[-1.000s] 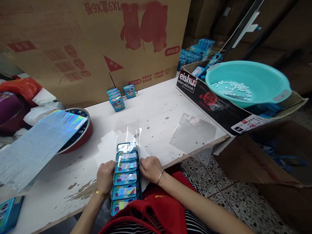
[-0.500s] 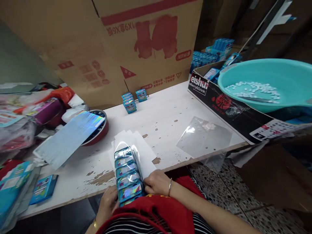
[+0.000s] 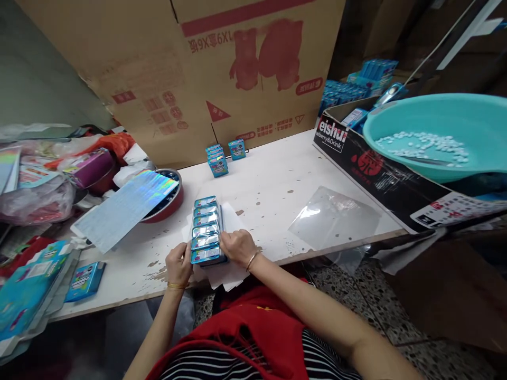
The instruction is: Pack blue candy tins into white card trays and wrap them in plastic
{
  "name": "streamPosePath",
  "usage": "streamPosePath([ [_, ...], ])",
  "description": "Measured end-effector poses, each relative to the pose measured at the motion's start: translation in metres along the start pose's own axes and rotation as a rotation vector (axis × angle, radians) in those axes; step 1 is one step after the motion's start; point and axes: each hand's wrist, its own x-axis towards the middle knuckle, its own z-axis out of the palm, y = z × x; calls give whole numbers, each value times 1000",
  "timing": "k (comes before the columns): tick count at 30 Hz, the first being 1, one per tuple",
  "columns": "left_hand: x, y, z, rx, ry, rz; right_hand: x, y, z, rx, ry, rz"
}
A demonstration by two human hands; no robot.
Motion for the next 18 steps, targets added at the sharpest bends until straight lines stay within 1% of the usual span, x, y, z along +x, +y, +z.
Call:
streamPosePath([
  [2, -7, 4, -3, -74, -5, -54, -8, -1, 4, -21, 119, -38],
  [4, -12, 7, -6, -89, -5, -70, -13, -1, 5, -43, 213, -51],
  [6, -14, 9, -6, -54, 2, -46, -15, 0, 5, -63, 267, -70],
  [8, -15, 10, -5, -30, 7, -25, -17, 0, 3, -65, 291, -110],
  [10, -15, 12, -3, -26, 23, -27, -19, 1, 2, -33, 284, -141],
  [11, -16, 13, -3, -35, 33, -38, -21, 1, 1, -3, 260, -140],
  [14, -23, 14, -3, -160, 40, -103, -31, 3, -2, 150, 121, -67],
  [16, -32, 10, -5, -291, -34, -117, -38, 5, -4, 306, 52, 8],
  [18, -42, 2, -5, -369, -158, -100, -45, 8, -1, 425, 29, 82],
])
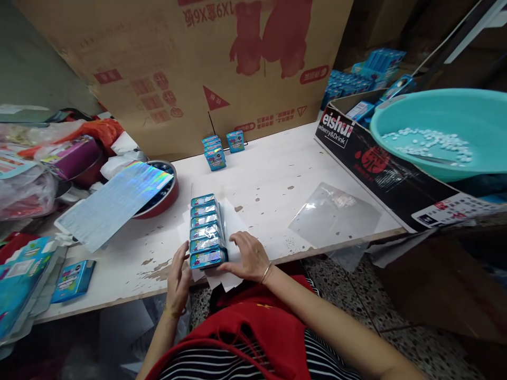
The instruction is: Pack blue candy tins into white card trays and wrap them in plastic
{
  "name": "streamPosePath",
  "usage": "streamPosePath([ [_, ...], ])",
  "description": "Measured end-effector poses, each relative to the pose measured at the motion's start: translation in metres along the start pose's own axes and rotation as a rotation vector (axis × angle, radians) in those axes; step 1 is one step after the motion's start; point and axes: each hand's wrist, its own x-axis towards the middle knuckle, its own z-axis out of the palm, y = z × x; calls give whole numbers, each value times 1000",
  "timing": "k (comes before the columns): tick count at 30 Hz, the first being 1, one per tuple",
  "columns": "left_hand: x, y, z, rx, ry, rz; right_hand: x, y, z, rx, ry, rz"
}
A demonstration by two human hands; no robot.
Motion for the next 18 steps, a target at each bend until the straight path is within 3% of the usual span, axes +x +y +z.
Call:
streamPosePath([
  [3, -8, -15, 4, 8, -125, -54, -3, 7, 11, 45, -64, 51],
  [6, -6, -23, 13, 15, -129, -104, 1, 12, 27, 110, -179, -20],
  [10, 5, -16, 26, 64, 27, -104, 11, 12, 41, 223, -89, -46],
  [14, 18, -6, 39, 138, 168, -56, 23, 13, 41, 243, 73, 25],
  [18, 25, -5, 51, 265, 256, 15, 29, 19, 38, 229, 126, 5],
])
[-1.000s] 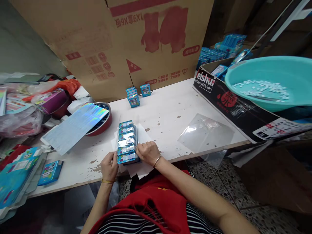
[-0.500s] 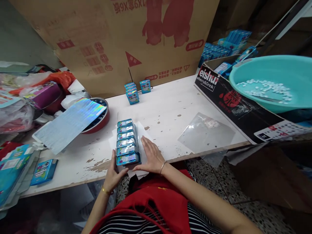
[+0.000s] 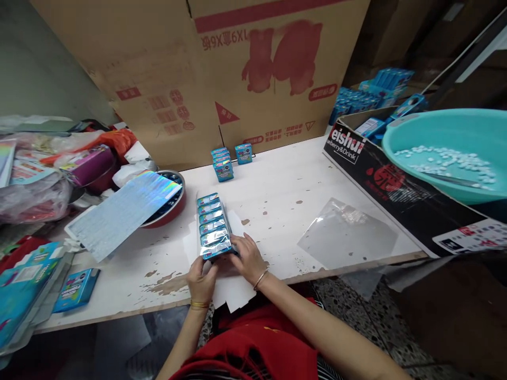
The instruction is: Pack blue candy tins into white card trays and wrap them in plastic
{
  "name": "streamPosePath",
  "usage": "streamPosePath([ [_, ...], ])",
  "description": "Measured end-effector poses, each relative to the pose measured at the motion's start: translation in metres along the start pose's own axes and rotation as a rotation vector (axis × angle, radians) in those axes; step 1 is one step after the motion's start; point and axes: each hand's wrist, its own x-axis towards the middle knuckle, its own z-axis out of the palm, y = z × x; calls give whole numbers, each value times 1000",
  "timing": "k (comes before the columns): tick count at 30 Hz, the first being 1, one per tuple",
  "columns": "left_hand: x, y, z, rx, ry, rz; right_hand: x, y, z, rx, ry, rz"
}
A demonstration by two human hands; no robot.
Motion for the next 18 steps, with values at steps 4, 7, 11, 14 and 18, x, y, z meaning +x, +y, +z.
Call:
streamPosePath([
  [4, 2, 1, 8, 103, 82, 130, 2, 7, -3, -42, 63, -27],
  [7, 5, 3, 10, 140, 91, 148, 5, 12, -6, -82, 64, -23],
  [11, 9, 8, 9, 165, 15, 92, 11, 21, -9, -159, -5, 0],
  [14, 11, 13, 10, 141, -31, -3, 17, 26, -9, -214, -75, -2],
  [18, 14, 15, 14, 111, -21, 8, 24, 28, -11, -98, -139, -59],
])
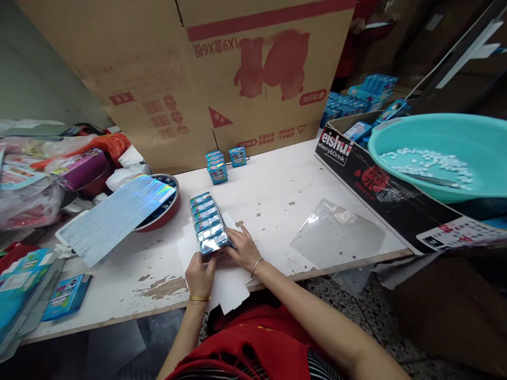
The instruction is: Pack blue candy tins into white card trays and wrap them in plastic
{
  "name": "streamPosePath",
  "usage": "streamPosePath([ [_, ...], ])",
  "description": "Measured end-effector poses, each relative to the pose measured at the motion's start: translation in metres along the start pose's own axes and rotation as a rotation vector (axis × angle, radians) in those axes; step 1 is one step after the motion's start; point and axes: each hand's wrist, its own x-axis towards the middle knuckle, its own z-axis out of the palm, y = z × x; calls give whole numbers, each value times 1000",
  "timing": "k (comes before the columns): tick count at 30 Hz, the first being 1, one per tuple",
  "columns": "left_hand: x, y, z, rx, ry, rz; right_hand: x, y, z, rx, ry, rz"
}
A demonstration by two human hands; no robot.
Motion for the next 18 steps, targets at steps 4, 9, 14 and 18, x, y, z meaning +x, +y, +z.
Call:
streamPosePath([
  [4, 4, 2, 5, 55, 53, 47, 5, 3, -6, 60, 48, 14],
  [9, 11, 8, 14, 93, 89, 105, 8, 15, -16, 56, 67, 4],
  [14, 18, 23, 30, 58, 65, 196, 18, 31, -31, 67, 32, 23],
  [18, 25, 31, 17, -73, -93, 192, 15, 34, -48, 137, 75, 137],
])
